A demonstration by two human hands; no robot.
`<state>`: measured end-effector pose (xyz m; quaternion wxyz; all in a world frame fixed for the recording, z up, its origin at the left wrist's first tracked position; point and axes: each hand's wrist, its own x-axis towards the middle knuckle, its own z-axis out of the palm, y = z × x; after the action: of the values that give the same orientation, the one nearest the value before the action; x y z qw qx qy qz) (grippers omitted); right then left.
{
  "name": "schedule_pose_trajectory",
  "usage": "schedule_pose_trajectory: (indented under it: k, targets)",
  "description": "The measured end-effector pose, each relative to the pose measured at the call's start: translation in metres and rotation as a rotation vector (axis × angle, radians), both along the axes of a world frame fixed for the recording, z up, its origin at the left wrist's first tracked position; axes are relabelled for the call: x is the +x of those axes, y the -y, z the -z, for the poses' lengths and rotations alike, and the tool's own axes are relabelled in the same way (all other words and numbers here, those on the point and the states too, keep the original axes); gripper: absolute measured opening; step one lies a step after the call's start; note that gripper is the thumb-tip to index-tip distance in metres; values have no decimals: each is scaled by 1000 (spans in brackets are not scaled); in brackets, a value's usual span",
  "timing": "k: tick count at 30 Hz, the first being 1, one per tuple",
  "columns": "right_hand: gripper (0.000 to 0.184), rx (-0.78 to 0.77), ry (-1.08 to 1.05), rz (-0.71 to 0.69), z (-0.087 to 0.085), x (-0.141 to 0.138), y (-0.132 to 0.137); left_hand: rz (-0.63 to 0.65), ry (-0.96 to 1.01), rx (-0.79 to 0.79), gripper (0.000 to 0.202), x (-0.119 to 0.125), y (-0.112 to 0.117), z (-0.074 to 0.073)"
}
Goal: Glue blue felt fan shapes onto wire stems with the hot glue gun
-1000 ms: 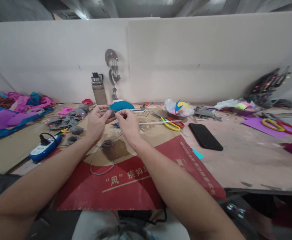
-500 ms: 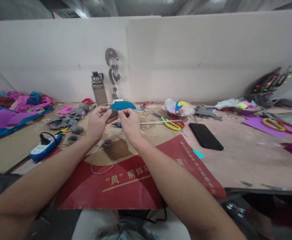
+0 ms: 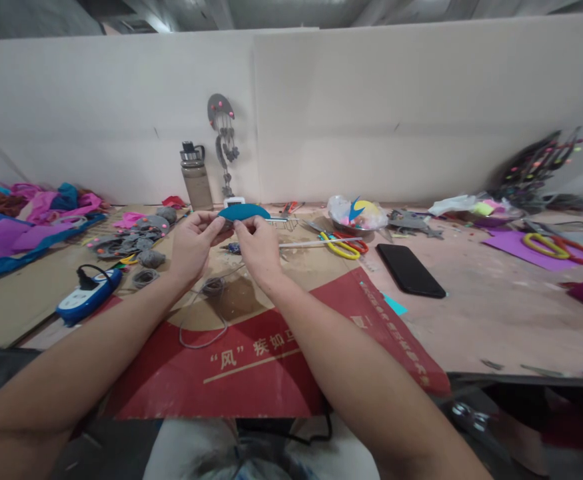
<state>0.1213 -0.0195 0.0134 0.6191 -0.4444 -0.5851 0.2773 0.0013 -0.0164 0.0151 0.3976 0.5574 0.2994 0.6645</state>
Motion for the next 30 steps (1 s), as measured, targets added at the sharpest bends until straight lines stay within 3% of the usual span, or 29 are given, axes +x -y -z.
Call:
schedule_pose_trajectory:
  k: [10,30]
  targets:
    - [18,24,-31,-55,4,-1,0,14,146,-106,17,-5,-4,-4]
    - [22,-74,-246,-130,6,-1,-9,139,194,-160,15,-3,-1,-4]
